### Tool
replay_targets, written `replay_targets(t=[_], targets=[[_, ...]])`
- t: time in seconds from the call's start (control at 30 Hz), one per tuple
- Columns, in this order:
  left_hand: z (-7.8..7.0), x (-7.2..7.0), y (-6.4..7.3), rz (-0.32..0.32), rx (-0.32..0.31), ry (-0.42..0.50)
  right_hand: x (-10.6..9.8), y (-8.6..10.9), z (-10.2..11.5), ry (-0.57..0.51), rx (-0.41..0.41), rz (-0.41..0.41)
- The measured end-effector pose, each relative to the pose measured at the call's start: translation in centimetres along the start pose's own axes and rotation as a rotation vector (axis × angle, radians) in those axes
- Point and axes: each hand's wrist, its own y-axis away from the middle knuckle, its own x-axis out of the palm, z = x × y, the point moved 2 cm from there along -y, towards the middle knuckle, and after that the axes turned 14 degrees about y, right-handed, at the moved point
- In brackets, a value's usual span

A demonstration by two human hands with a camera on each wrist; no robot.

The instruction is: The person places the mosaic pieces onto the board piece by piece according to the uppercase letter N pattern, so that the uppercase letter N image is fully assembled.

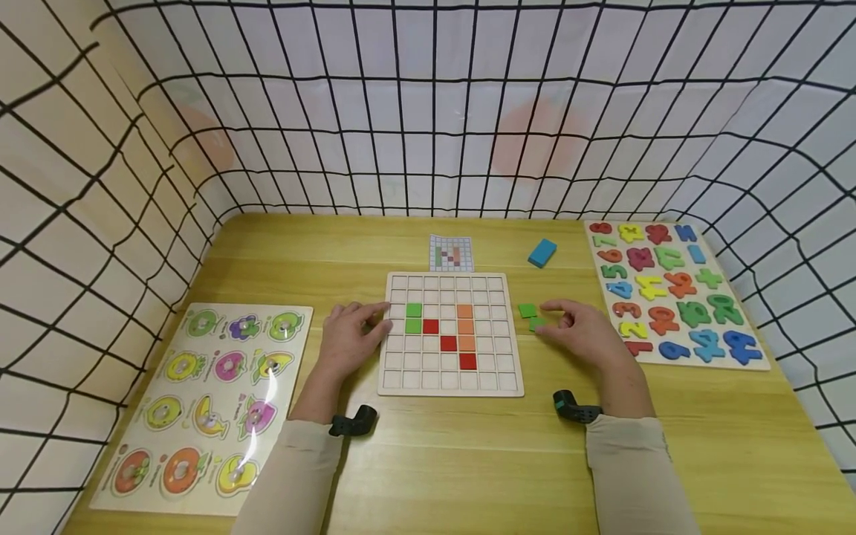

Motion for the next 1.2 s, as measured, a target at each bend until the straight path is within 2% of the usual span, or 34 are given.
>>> replay_targets(t=[0.17, 0.9, 1.2], targets=[[0.14, -0.03, -0.03, 0.000, -0.002, -0.003, 0.33, -0.27, -0.43, 0.007, 0.006, 0.025], [0.02, 0.04, 0.05, -0.002, -0.003, -0.024, 0.75, -0.35, -0.57, 0.031, -0.012, 0.021], [0.00, 0.04, 0.01, -0.001, -0.005, -0.020, 0.91, -0.46, -0.59, 0.042, -0.024, -0.005]])
